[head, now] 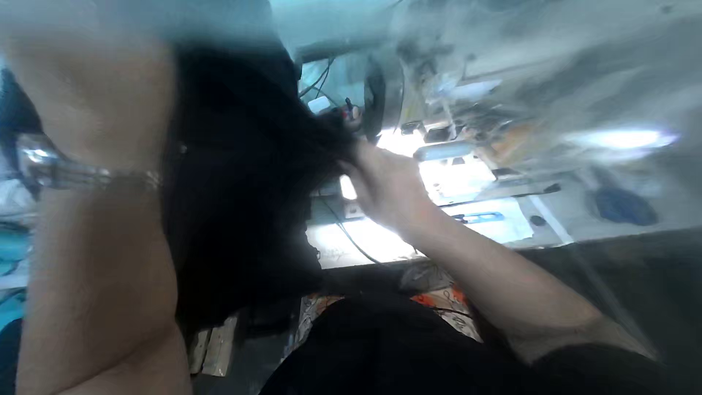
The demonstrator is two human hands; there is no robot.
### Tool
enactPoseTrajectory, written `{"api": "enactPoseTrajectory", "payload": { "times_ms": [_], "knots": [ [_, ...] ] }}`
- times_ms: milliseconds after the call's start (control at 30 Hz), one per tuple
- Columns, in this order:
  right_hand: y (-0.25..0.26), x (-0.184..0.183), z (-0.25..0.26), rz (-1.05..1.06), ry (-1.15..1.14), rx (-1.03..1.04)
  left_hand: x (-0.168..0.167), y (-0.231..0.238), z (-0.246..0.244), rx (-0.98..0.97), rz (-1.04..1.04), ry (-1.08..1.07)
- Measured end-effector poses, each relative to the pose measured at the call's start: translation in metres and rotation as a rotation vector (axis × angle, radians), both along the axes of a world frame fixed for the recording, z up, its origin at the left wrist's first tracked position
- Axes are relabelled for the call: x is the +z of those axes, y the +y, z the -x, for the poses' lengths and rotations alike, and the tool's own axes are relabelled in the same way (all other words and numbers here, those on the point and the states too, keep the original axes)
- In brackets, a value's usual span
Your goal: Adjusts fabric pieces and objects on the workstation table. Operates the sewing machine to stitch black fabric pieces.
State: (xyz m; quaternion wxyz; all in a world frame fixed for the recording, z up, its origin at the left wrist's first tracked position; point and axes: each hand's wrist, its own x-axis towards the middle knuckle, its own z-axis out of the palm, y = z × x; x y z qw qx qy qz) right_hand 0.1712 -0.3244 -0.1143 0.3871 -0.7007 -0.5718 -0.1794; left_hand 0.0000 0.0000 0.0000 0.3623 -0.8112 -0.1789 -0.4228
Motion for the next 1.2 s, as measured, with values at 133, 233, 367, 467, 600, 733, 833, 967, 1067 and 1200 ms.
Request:
{"api": "enactPoseTrajectory", "payload": {
  "times_ms": [133, 233, 367, 467, 600, 733, 833, 967, 1067, 1200],
  "knots": [
    [-0.098, -0.079, -0.022, 0.236, -0.037, 0.031, 0.007, -0.141, -0.022, -0.099, 0.557, 0.428],
    [-0.127, -0.130, -0.021, 0.535, 0.077, 0.072, -0.079, -0.135, -0.037, -0.376, 0.680, 0.836],
    [-0.119, -0.148, -0.019, 0.486, 0.185, 0.127, -0.132, -0.157, -0.046, -0.444, 0.863, 1.045],
    [-0.101, -0.139, -0.010, 0.259, 0.235, 0.083, -0.128, -0.175, -0.040, -0.463, 0.893, 0.997],
    [-0.063, -0.137, 0.016, 0.062, 0.222, 0.065, -0.121, -0.192, -0.029, -0.505, 0.873, 0.915],
    [-0.035, -0.148, 0.024, 0.097, 0.148, 0.041, -0.127, -0.202, -0.017, -0.542, 0.835, 0.865],
    [-0.035, -0.156, 0.015, 0.038, 0.127, 0.014, -0.128, -0.208, -0.005, -0.516, 0.887, 0.903],
    [-0.039, -0.156, 0.008, -0.064, 0.134, -0.009, -0.127, -0.223, -0.001, -0.350, 1.009, 1.043],
    [-0.041, -0.153, 0.005, -0.078, 0.129, -0.025, -0.128, -0.229, -0.004, -0.270, 0.985, 1.052],
    [-0.043, -0.154, 0.003, -0.085, 0.123, -0.035, -0.132, -0.228, -0.003, -0.313, 0.911, 0.961]
  ]
}}
